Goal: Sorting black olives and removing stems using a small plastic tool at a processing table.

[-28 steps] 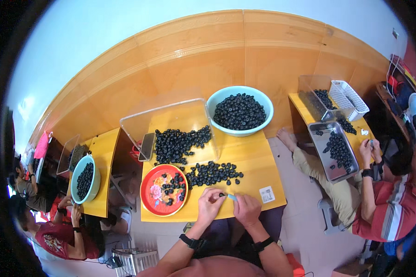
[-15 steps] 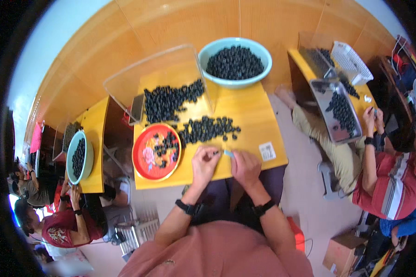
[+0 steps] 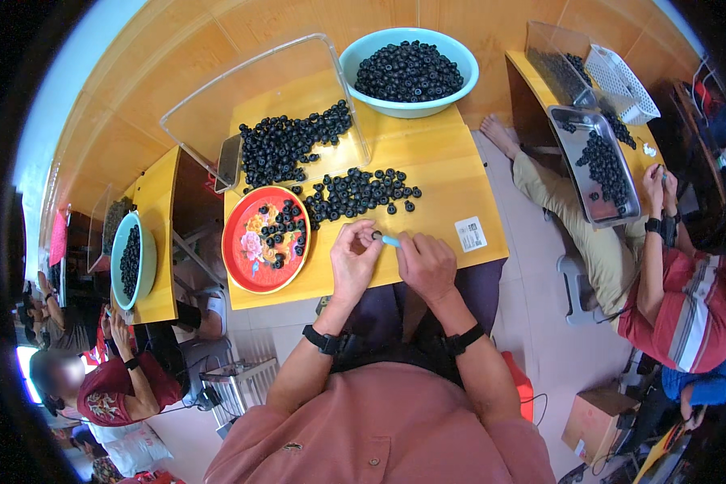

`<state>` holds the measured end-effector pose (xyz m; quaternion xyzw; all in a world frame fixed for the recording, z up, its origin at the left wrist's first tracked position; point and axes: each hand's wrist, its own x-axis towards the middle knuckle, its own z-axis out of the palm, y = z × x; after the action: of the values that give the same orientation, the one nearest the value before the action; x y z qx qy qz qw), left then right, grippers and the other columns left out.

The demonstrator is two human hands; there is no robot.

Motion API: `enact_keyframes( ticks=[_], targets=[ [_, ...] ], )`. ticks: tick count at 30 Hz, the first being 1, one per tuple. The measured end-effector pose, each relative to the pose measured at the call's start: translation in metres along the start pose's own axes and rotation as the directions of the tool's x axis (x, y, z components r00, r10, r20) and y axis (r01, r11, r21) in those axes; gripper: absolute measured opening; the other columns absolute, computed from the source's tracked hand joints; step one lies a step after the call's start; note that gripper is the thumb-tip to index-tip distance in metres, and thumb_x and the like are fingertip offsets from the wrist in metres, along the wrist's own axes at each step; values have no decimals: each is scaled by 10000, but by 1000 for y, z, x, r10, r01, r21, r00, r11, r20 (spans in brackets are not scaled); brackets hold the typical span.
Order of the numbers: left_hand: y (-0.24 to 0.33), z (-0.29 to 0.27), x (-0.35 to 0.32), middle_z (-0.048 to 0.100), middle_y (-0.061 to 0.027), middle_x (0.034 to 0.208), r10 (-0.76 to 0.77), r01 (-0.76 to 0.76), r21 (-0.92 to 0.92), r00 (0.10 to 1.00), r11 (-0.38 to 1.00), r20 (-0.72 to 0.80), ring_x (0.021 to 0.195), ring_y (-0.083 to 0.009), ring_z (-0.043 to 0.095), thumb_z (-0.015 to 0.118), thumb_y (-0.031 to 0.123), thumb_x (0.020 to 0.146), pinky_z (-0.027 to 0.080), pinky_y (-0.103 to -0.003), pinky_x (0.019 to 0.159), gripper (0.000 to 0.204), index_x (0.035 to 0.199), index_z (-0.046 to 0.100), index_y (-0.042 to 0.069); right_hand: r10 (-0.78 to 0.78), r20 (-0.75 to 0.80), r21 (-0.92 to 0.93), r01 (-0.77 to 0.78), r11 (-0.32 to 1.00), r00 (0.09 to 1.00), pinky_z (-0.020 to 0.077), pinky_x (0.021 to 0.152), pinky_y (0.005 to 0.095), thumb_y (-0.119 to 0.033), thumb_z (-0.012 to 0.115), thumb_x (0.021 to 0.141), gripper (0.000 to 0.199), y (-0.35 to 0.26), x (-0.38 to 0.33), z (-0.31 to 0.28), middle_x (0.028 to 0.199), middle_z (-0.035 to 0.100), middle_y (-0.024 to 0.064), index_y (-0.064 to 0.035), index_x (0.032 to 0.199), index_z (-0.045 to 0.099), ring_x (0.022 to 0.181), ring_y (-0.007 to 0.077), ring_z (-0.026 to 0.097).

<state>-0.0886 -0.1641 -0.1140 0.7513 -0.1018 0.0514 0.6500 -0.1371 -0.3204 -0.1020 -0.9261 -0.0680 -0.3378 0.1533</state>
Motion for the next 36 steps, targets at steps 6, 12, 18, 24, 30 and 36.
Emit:
enact_keyframes(
  ticks=[6,12,18,24,30,36],
  targets=[
    [1,-1,1,660,-60,936,46,-46,65,999,997,15,801,-142,637,799,-80,829,549,-283,745,343,1147,736,32,2,24,0,-2,1000,1000,448,556,403,-151,724,894,115,1,2,1,696,511,55,-90,991,713,610,245,587],
    [6,1,1,658,-63,940,12,-13,58,1000,998,22,806,-140,646,797,-83,837,552,-276,737,336,1148,736,30,0,21,-7,0,1000,1000,457,552,401,-152,722,896,105,1,2,1,693,513,55,-89,978,706,607,241,590],
    [2,1,-1,687,-49,938,-52,52,-5,998,999,22,803,-107,646,803,-91,850,551,-257,735,354,1169,700,25,1,24,-2,-1,1000,1000,462,550,400,-156,722,901,101,1,3,1,697,520,59,-86,971,702,609,246,596],
    [-3,3,-4,692,-30,961,-106,106,-210,994,972,13,836,-72,639,819,-82,882,545,-233,770,368,1175,621,21,102,44,-9,-102,995,994,496,570,411,-171,735,898,113,1,3,4,717,558,65,-81,962,707,628,258,625],
    [-4,3,-3,674,-23,986,-112,111,-255,994,960,12,857,-64,623,800,-103,894,534,-221,794,349,1153,603,24,92,9,26,-93,995,996,502,574,412,-170,736,896,112,1,4,2,719,565,63,-85,965,712,632,259,630],
    [-9,3,-2,699,-37,970,-98,96,-184,995,978,-1,855,-79,648,793,-110,878,548,-233,790,335,1142,625,9,18,-15,54,-17,998,1000,481,564,403,-161,736,888,113,3,2,1,712,547,57,-88,970,708,619,251,610]
  ],
)
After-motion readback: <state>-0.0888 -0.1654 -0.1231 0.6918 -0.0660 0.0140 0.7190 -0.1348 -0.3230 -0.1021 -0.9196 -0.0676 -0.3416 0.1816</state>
